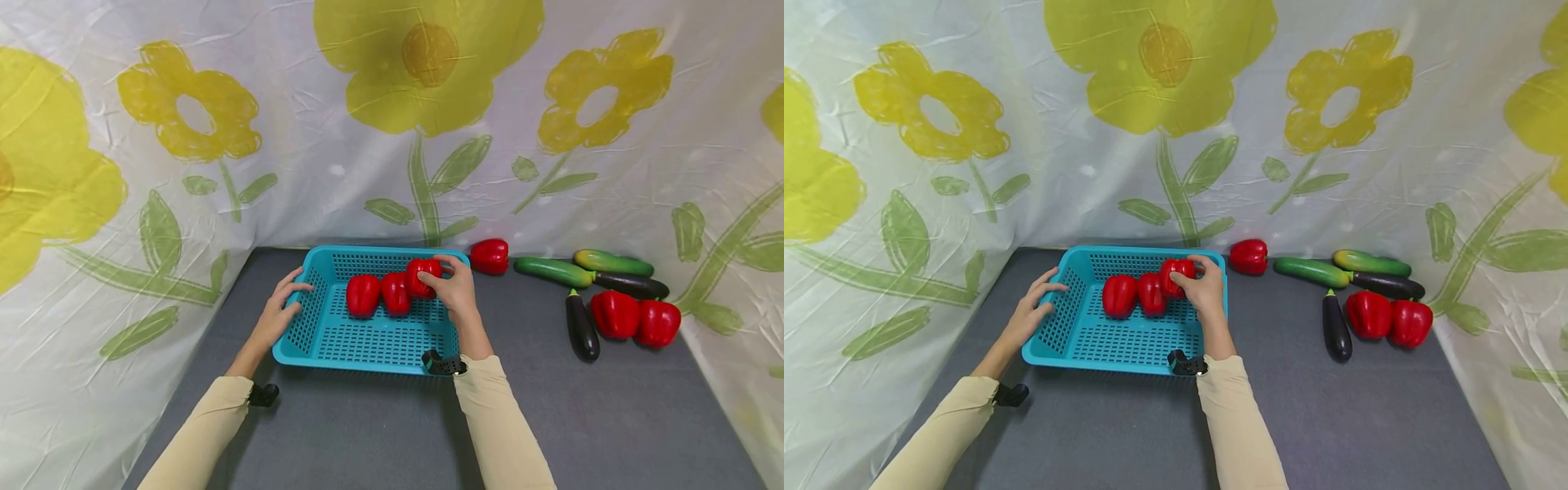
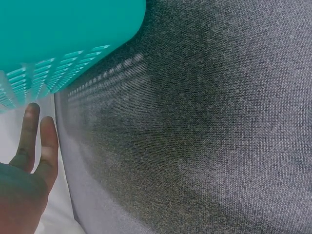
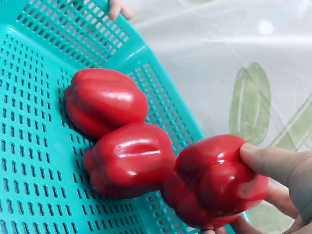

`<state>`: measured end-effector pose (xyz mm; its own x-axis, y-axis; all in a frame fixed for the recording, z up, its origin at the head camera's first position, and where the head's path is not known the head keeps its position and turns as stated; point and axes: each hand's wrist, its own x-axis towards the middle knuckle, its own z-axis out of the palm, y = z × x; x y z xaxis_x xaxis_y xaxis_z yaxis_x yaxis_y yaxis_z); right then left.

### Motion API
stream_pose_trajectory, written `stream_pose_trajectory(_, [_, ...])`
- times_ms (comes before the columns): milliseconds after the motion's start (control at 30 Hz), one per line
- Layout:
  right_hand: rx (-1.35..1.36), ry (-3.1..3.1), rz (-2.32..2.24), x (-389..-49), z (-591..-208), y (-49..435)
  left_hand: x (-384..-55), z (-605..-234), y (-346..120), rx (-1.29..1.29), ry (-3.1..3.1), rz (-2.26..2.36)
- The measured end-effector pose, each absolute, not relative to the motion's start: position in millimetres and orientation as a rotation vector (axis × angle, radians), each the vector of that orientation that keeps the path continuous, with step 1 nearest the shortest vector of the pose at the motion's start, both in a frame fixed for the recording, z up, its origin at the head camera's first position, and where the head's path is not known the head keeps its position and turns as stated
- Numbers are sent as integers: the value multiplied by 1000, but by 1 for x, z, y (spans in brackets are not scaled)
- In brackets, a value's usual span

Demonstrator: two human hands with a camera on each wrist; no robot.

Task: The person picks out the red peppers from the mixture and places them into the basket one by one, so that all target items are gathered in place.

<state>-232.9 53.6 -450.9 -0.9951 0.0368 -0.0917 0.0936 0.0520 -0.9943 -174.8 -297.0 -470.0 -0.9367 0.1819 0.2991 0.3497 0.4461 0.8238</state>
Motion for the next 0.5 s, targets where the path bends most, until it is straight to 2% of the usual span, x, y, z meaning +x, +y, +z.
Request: stream_pose_trajectory(500, [131, 2367, -2075, -227, -439, 64, -175, -470, -296, -468, -2532, -1487])
